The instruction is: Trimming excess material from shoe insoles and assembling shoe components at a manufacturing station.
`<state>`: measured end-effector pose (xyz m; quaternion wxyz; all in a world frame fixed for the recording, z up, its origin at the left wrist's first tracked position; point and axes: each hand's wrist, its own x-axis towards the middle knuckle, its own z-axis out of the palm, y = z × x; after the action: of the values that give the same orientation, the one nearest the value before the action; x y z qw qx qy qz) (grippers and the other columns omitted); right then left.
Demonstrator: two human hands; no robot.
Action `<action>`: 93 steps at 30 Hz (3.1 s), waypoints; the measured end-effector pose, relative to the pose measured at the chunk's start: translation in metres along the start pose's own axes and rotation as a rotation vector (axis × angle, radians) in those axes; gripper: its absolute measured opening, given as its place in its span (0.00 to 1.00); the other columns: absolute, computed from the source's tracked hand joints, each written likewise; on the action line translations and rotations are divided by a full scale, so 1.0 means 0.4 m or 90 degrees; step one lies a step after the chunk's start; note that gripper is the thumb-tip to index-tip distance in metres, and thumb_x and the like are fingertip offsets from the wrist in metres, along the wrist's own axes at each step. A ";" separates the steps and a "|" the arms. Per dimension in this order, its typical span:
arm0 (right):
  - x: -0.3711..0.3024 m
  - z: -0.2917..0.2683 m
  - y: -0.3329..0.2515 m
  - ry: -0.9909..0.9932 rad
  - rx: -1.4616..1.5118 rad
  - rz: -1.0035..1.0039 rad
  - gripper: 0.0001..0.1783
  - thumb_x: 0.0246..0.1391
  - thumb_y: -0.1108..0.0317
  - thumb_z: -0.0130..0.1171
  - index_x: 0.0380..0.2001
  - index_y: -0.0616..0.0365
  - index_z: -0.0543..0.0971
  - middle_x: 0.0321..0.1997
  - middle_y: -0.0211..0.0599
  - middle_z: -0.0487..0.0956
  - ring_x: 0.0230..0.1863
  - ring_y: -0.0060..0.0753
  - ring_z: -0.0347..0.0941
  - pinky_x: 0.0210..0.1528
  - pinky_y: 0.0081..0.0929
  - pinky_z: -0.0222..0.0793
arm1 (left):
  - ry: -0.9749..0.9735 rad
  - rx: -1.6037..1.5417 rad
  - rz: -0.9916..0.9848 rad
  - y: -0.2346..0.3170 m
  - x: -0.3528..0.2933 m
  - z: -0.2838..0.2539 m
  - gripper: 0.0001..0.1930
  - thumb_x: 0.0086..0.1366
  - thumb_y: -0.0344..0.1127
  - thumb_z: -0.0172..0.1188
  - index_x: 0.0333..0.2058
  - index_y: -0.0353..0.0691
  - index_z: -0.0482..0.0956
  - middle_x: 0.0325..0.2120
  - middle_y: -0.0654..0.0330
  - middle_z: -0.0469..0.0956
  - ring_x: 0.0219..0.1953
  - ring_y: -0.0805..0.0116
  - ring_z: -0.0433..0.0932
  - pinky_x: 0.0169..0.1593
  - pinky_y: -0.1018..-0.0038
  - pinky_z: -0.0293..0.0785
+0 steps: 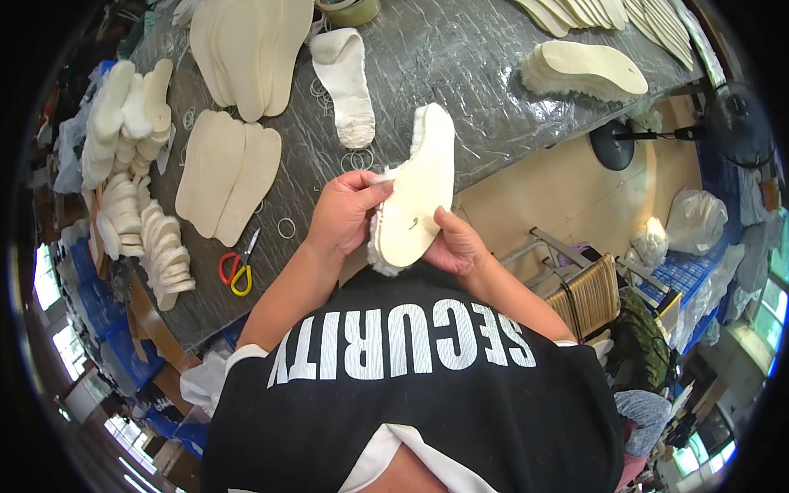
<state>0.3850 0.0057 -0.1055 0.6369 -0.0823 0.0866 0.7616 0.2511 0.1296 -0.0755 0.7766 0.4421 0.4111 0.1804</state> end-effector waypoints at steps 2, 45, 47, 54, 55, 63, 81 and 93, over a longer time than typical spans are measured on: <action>-0.001 0.017 0.004 0.077 -0.048 0.002 0.45 0.50 0.65 0.64 0.65 0.63 0.51 0.64 0.50 0.63 0.65 0.47 0.62 0.67 0.50 0.58 | 0.016 0.008 0.012 -0.008 0.004 0.000 0.11 0.67 0.36 0.55 0.34 0.31 0.77 0.25 0.63 0.78 0.24 0.78 0.71 0.32 0.80 0.69; 0.013 0.052 -0.001 0.200 -0.179 -0.150 0.36 0.53 0.68 0.59 0.63 0.58 0.58 0.59 0.42 0.70 0.60 0.42 0.67 0.66 0.47 0.60 | -0.078 0.610 0.013 -0.030 -0.147 -0.120 0.19 0.70 0.40 0.46 0.56 0.39 0.67 0.54 0.54 0.67 0.56 0.67 0.65 0.60 0.70 0.60; 0.023 0.059 0.006 0.217 -0.193 -0.154 0.34 0.55 0.66 0.57 0.63 0.58 0.58 0.59 0.42 0.70 0.60 0.41 0.68 0.66 0.47 0.61 | -0.125 0.680 -0.032 -0.066 -0.187 -0.153 0.22 0.71 0.42 0.44 0.60 0.41 0.65 0.61 0.53 0.64 0.63 0.66 0.62 0.65 0.70 0.56; 0.047 0.152 0.010 0.253 -0.268 -0.131 0.31 0.64 0.58 0.43 0.64 0.63 0.53 0.63 0.54 0.64 0.66 0.47 0.61 0.69 0.48 0.53 | 0.054 -0.341 -0.271 -0.120 -0.156 -0.209 0.22 0.74 0.41 0.37 0.62 0.38 0.59 0.59 0.53 0.64 0.60 0.66 0.64 0.62 0.75 0.61; 0.048 0.161 0.015 0.248 -0.276 -0.131 0.31 0.64 0.58 0.43 0.64 0.63 0.53 0.63 0.54 0.64 0.66 0.47 0.61 0.69 0.48 0.53 | -0.147 -0.308 -0.220 -0.177 -0.149 -0.262 0.20 0.75 0.38 0.38 0.60 0.36 0.62 0.56 0.55 0.67 0.57 0.70 0.67 0.57 0.78 0.67; 0.034 0.171 0.028 0.268 -0.315 -0.144 0.32 0.64 0.54 0.44 0.65 0.59 0.54 0.65 0.49 0.63 0.67 0.45 0.59 0.69 0.43 0.56 | -0.323 -0.096 0.083 -0.299 -0.107 -0.321 0.23 0.74 0.42 0.39 0.62 0.37 0.59 0.58 0.56 0.66 0.58 0.70 0.68 0.56 0.79 0.68; 0.086 0.166 -0.010 0.163 -0.162 -0.349 0.22 0.60 0.54 0.55 0.53 0.52 0.70 0.49 0.33 0.77 0.46 0.26 0.74 0.40 0.25 0.70 | -0.126 0.694 0.399 0.111 -0.165 -0.015 0.29 0.59 0.31 0.58 0.54 0.21 0.58 0.47 0.33 0.67 0.50 0.39 0.71 0.57 0.58 0.66; 0.041 0.141 -0.077 0.037 -0.162 -0.297 0.27 0.55 0.57 0.61 0.57 0.47 0.68 0.55 0.32 0.75 0.57 0.35 0.71 0.58 0.44 0.68 | -0.052 0.791 0.300 0.099 -0.129 0.130 0.19 0.62 0.28 0.45 0.49 0.20 0.61 0.41 0.33 0.69 0.45 0.39 0.74 0.52 0.56 0.70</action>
<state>0.4116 0.0402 -0.0555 0.7771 -0.2010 -0.0127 0.5963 0.2651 0.0900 -0.0037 0.3325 0.8918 0.3015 0.0579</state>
